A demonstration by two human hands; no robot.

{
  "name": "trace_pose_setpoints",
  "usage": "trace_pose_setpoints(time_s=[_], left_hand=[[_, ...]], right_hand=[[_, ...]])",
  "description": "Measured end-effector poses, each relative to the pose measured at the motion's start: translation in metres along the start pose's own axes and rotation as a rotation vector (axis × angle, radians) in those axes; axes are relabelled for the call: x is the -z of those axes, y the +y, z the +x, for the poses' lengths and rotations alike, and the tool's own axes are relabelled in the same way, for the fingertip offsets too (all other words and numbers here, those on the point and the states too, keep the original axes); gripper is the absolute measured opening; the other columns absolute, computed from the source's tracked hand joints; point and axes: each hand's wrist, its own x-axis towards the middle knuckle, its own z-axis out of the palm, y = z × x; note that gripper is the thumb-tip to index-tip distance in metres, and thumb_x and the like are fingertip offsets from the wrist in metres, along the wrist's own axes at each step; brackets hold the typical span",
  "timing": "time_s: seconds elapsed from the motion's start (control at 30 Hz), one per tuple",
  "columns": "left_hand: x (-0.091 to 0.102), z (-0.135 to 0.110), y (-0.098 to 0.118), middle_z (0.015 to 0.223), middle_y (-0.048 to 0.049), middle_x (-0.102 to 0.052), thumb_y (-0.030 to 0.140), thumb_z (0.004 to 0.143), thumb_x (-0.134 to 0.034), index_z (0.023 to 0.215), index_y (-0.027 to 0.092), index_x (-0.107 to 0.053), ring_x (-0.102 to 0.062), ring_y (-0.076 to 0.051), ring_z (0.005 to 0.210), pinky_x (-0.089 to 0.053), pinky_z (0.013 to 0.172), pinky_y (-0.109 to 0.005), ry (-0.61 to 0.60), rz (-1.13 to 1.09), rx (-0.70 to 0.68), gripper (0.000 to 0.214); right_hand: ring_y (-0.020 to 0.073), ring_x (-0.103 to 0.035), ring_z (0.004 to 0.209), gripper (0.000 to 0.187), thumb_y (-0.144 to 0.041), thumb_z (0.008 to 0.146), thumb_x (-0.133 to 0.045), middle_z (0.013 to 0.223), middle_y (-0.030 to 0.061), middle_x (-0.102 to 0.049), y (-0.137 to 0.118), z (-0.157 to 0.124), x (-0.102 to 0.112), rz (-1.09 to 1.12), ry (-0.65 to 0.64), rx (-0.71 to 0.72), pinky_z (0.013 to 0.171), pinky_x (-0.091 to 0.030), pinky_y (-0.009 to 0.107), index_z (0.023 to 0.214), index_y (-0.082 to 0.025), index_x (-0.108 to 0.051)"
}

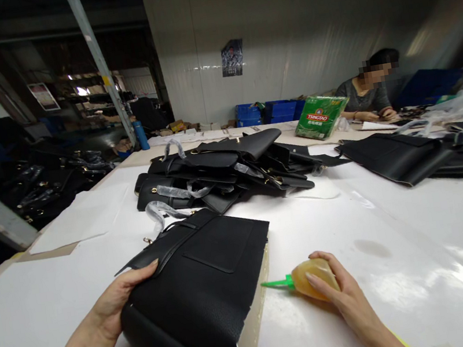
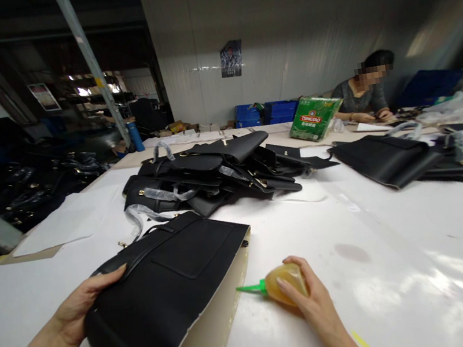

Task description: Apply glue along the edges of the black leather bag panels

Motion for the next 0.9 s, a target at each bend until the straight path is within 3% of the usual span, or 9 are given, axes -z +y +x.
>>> trace_pose_setpoints(time_s=[0.13, 0.3, 0.43, 0.73, 0.9], left_hand=[[0.0, 0.0, -0.001, 0.083, -0.0234, -0.073, 0.012, 0.078, -0.065, 0.101, -0.004, -0.066, -0.071, -0.031, 0.074, -0.057, 0.077, -0.043, -0.005, -0.01, -0.011, 0.028], [-0.005, -0.001, -0.001, 0.083, -0.024, -0.072, 0.011, 0.077, -0.065, 0.099, -0.003, -0.066, -0.071, -0.032, 0.073, -0.057, 0.076, -0.045, 0.013, -0.011, -0.012, 0.026], [-0.004, -0.001, 0.0, 0.084, -0.0256, -0.072, 0.013, 0.078, -0.064, 0.096, -0.005, -0.067, -0.07, -0.033, 0.074, -0.057, 0.077, -0.045, 0.019, -0.01, -0.008, 0.026], [-0.001, 0.003, 0.0, 0.086, -0.0258, -0.072, 0.011, 0.075, -0.068, 0.107, -0.007, -0.062, -0.07, -0.034, 0.08, -0.056, 0.081, -0.046, 0.051, -0.011, 0.018, 0.037], [-0.003, 0.002, 0.001, 0.087, -0.0278, -0.071, 0.009, 0.074, -0.069, 0.108, -0.009, -0.061, -0.069, -0.036, 0.083, -0.056, 0.08, -0.047, 0.055, -0.024, -0.001, 0.039]], right_hand=[[0.023, -0.062, 0.078, 0.046, -0.056, 0.075, -0.061, 0.087, -0.0021, -0.063, -0.002, -0.018, -0.009, 0.076, -0.147, -0.031, 0.072, -0.049, 0.032, 0.108, -0.03, -0.043], [0.0248, -0.062, 0.084, 0.048, -0.056, 0.073, -0.062, 0.091, -0.0002, -0.064, -0.003, -0.021, -0.01, -0.005, -0.008, -0.039, 0.076, -0.048, 0.033, 0.108, -0.028, -0.046], [0.0229, -0.062, 0.078, 0.044, -0.055, 0.074, -0.062, 0.088, -0.0011, -0.064, -0.003, -0.02, -0.008, 0.068, -0.106, -0.005, 0.071, -0.049, 0.031, 0.106, -0.028, -0.047], [0.0224, -0.058, 0.083, 0.043, -0.053, 0.077, -0.062, 0.094, 0.0, -0.058, 0.005, 0.051, 0.018, -0.011, 0.093, 0.121, 0.076, -0.046, 0.032, 0.109, -0.027, -0.047], [0.0215, -0.058, 0.082, 0.041, -0.051, 0.078, -0.063, 0.096, -0.0003, -0.057, 0.009, 0.051, 0.02, -0.018, 0.048, 0.127, 0.075, -0.045, 0.032, 0.109, -0.029, -0.047]])
